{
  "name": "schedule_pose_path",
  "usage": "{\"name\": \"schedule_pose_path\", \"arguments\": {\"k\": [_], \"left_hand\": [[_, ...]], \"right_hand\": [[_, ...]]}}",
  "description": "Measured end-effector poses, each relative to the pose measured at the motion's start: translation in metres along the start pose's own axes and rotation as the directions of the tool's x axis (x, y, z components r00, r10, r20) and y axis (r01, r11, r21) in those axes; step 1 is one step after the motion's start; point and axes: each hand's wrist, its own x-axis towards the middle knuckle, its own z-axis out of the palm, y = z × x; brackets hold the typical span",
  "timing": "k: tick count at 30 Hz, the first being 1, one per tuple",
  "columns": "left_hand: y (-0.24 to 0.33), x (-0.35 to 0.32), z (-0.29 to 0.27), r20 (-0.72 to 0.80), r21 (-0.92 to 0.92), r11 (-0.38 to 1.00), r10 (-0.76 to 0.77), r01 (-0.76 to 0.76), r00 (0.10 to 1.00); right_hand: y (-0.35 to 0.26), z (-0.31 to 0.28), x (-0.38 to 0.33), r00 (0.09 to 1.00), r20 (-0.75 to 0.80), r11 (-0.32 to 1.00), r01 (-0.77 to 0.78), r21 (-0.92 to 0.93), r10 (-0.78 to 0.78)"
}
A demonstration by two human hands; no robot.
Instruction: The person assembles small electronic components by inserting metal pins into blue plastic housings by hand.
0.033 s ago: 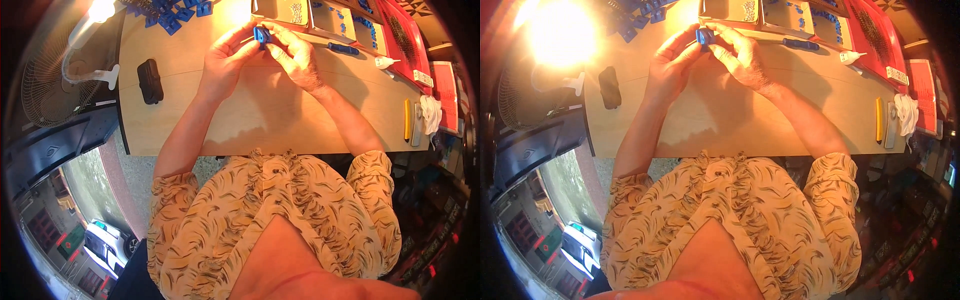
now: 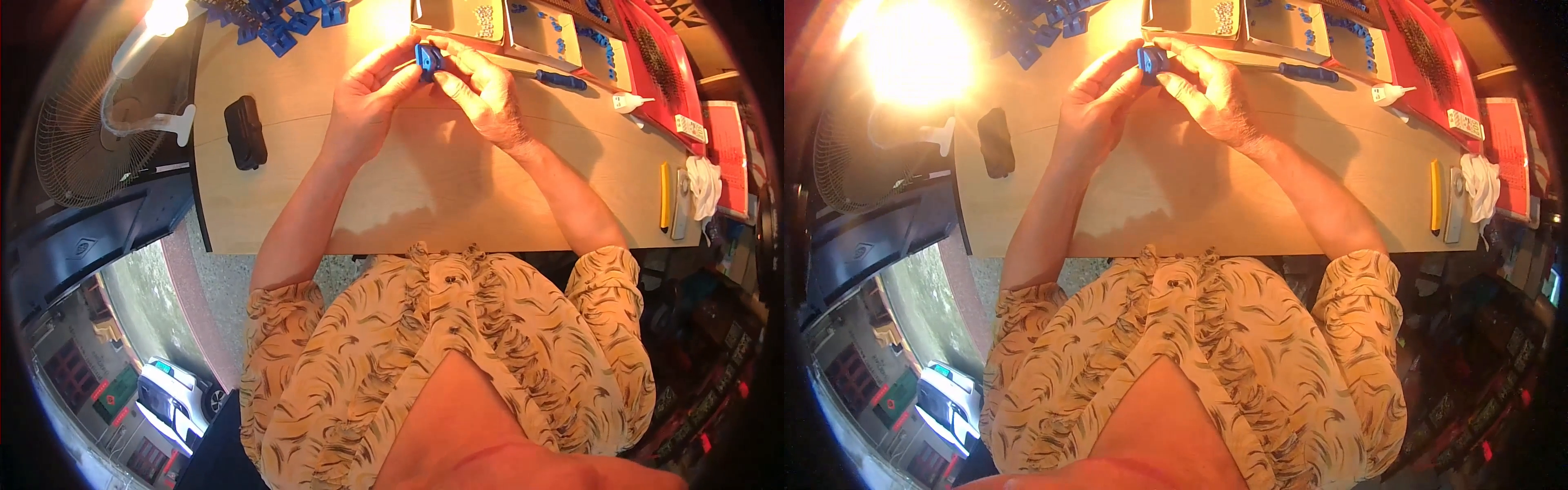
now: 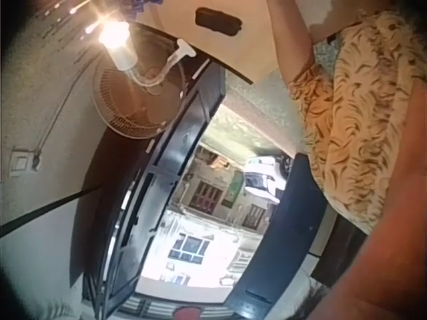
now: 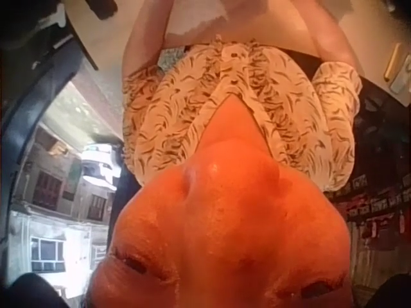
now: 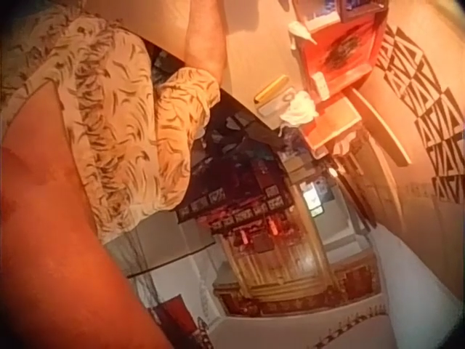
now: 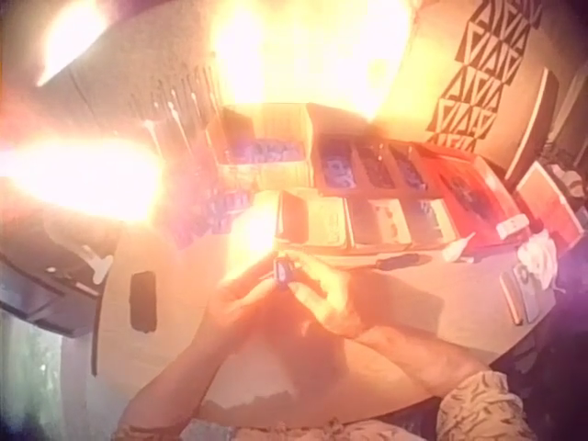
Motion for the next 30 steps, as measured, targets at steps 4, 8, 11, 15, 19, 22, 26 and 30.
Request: {"name": "schedule_pose_path", "arguments": {"k": [4, 8, 11, 15, 19, 22, 26, 30], "left_hand": [[0.002, 0.006, -0.007, 0.048, 0.026, 1.000, 0.012, -0.013, 0.999], [0.013, 0.007, -0.012, 0.000, 0.318, 0.948, 0.010, -0.009, 1.000], [0.005, 0.004, -0.025, 0.044, 0.357, 0.930, 0.072, -0.082, 0.996], [0.004, 0.000, -0.017, 0.056, 0.630, 0.757, 0.177, -0.172, 0.983], [0.002, -0.004, -0.021, 0.079, 0.812, 0.544, 0.252, -0.208, 0.965], [0.014, -0.014, -0.020, 0.149, 0.868, 0.390, 0.384, -0.306, 0.911], [0.092, -0.032, 0.012, 0.467, 0.839, 0.094, 0.383, -0.536, 0.797], [0.246, 0.010, 0.012, 0.614, 0.759, -0.190, 0.527, -0.623, 0.587]], "right_hand": [[0.011, -0.007, 0.001, 0.996, 0.040, 0.974, 0.088, -0.208, -0.082], [0.009, -0.004, 0.003, 0.984, 0.125, 0.909, 0.164, -0.383, -0.125], [-0.007, 0.006, 0.004, 0.966, 0.167, 0.847, 0.255, -0.466, -0.198], [0.002, 0.002, -0.002, 0.938, 0.206, 0.715, 0.345, -0.608, -0.277], [-0.003, 0.006, -0.007, 0.909, 0.250, 0.632, 0.413, -0.656, -0.335], [-0.004, 0.009, -0.004, 0.904, 0.275, 0.646, 0.426, -0.633, -0.327], [-0.006, 0.009, 0.000, 0.884, 0.268, 0.641, 0.463, -0.613, -0.383], [-0.011, 0.001, -0.015, 0.930, 0.199, 0.692, 0.363, -0.625, -0.308]]}}
